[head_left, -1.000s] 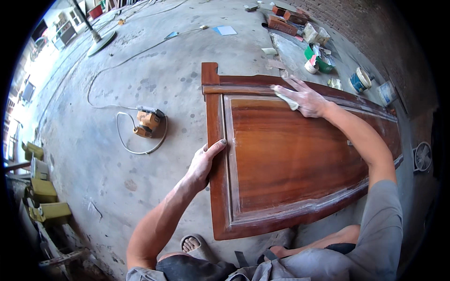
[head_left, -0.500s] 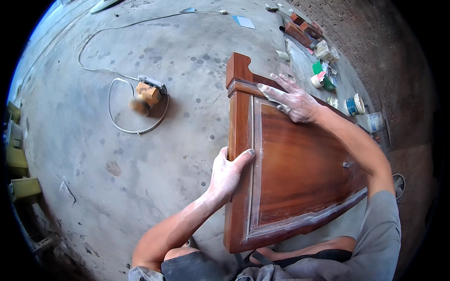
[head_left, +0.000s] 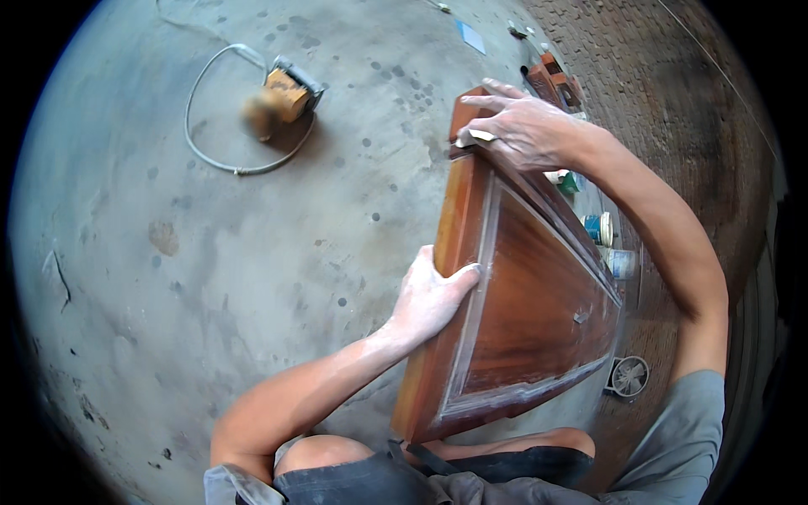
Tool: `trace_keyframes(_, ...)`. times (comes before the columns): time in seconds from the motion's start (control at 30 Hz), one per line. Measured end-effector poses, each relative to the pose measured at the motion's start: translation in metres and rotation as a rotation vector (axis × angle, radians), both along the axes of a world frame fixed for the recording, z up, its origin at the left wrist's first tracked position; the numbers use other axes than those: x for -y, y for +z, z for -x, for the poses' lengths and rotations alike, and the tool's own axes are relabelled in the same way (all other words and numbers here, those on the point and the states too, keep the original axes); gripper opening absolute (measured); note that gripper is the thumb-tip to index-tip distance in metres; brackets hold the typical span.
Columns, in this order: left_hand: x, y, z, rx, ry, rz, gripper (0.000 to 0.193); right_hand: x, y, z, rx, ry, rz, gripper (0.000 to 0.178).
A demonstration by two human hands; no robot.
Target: The person sands a wooden door with a sanding block, then uses an electric sander on a wooden table. The person moves between the two pieces of furniture and handles the tools and power cord.
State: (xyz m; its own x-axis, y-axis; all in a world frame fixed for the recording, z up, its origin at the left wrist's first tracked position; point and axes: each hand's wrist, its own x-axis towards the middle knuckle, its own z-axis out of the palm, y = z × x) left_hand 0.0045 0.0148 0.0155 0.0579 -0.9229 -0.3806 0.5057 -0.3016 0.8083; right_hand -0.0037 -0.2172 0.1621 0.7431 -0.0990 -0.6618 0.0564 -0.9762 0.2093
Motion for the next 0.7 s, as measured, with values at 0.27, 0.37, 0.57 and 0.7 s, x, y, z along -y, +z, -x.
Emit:
trace_keyframes(0.27,-0.005,0.001,0.004,0.001,0.006,-0.034,0.053,0.000,-0.006,-0.009,-0.090,0.090,0.081,0.043)
trace_keyframes(0.37,-0.003,-0.002,-0.001,0.059,0.020,-0.046,0.053,-0.012,-0.002,-0.011,-0.033,0.051,0.130,0.043)
trace_keyframes(0.57,-0.002,0.004,0.003,0.031,0.021,0.008,0.053,-0.005,-0.010,0.005,-0.042,0.114,0.112,0.041)
trace_keyframes(0.7,-0.003,0.000,0.002,0.069,0.031,-0.044,0.054,-0.005,-0.010,0.000,0.008,0.074,0.149,0.043)
